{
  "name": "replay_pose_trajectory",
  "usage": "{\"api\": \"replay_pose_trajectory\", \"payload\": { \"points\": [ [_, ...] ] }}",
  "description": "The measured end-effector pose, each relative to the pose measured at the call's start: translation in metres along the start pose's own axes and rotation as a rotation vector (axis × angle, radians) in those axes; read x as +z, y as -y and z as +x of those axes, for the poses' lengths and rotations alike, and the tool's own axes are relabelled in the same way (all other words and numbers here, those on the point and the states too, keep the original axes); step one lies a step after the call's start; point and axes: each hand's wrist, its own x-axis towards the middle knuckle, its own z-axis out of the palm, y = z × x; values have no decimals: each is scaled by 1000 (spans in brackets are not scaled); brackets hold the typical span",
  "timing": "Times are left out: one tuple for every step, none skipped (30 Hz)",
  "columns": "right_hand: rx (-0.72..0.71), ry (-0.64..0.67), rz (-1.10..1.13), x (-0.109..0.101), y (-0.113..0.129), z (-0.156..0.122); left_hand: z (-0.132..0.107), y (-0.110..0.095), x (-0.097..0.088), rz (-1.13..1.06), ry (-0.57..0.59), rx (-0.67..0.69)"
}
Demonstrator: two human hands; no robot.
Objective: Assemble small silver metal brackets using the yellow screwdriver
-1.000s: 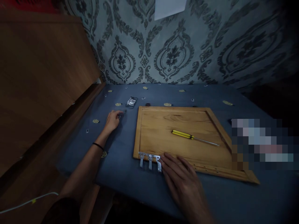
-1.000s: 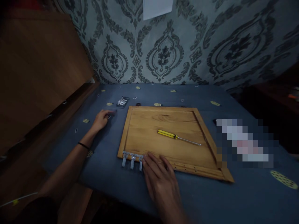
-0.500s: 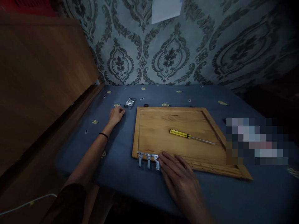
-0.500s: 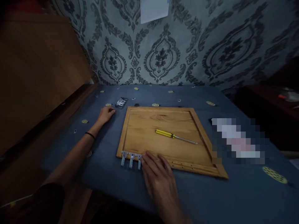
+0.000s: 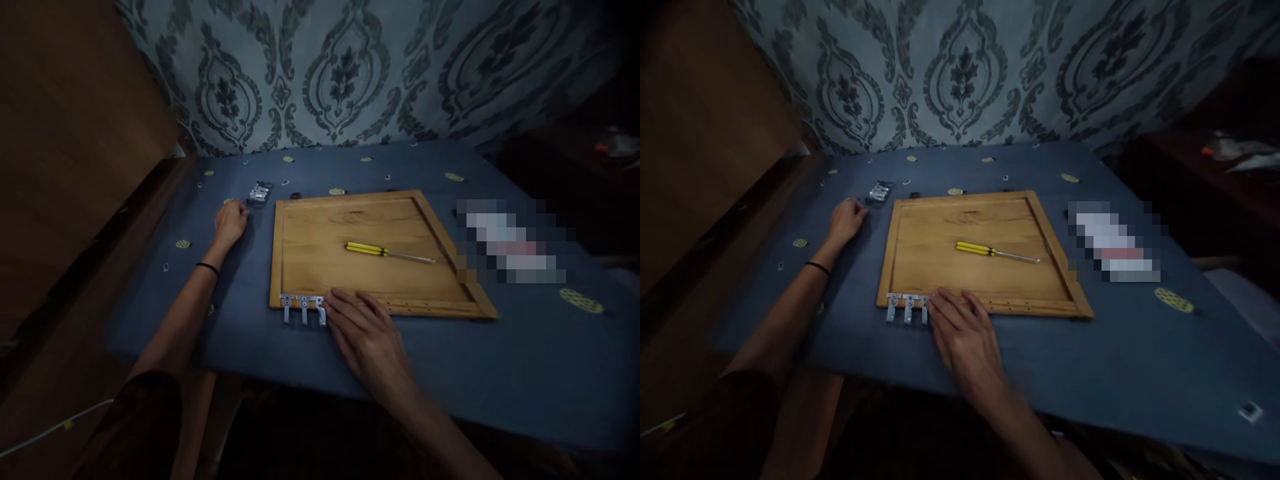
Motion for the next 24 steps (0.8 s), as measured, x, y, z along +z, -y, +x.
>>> {"api": "replay_pose_trajectory", "payload": {
  "points": [
    [15, 14, 9, -1, 1, 0, -4, -2, -3, -32, -1, 35],
    [30, 24, 21, -1, 2, 0, -9, -6, -6, -71, 12, 78],
    [41, 34, 34, -1, 2, 0, -16, -9, -8, -117, 40, 128],
    [52, 42, 47, -2, 3, 1, -24, -14, -10, -168, 81, 181],
    [61, 45, 57, -2, 4, 1, -33, -19, -11, -222, 131, 235],
    [68, 45, 63, -2, 4, 1, -43, -24, -11, -276, 186, 285],
    [74, 42, 65, -2, 5, 0, -54, -30, -11, -323, 241, 328],
    [77, 38, 65, -2, 5, 0, -65, -36, -10, -361, 295, 363],
    [77, 38, 64, -2, 5, 0, -76, -42, -9, -390, 345, 391],
    [74, 38, 65, -2, 5, -1, -86, -48, -8, -425, 405, 427],
    [71, 41, 65, -1, 4, -1, -95, -54, -8, -486, 494, 485],
    [69, 44, 62, -1, 4, -1, -103, -59, -8, -522, 561, 530],
    [65, 47, 59, -1, 4, -1, -109, -64, -8, -533, 607, 556],
    [61, 48, 53, -1, 4, -1, -115, -68, -8, -531, 647, 574],
    [59, 47, 46, -1, 4, -1, -119, -71, -8, -521, 689, 588],
    [59, 42, 40, -1, 4, -1, -122, -73, -9, -505, 725, 609],
    [61, 40, 36, -1, 5, -1, -125, -75, -9, -481, 761, 633],
    [65, 37, 35, -1, 5, -1, -126, -77, -10, -456, 781, 655],
    [69, 32, 34, -1, 5, -1, -127, -77, -10, -429, 789, 673],
    [72, 29, 33, -2, 6, 0, -127, -78, -10, -402, 789, 686],
    [71, 26, 31, -2, 6, 0, -126, -78, -10, -378, 783, 696],
    [67, 24, 27, -2, 6, 1, -125, -78, -9, -354, 778, 705],
    [64, 23, 22, -2, 7, 1, -125, -77, -9, -333, 778, 716],
    [62, 21, 18, -2, 7, 1, -124, -77, -8, -314, 780, 728]
  ]
}}
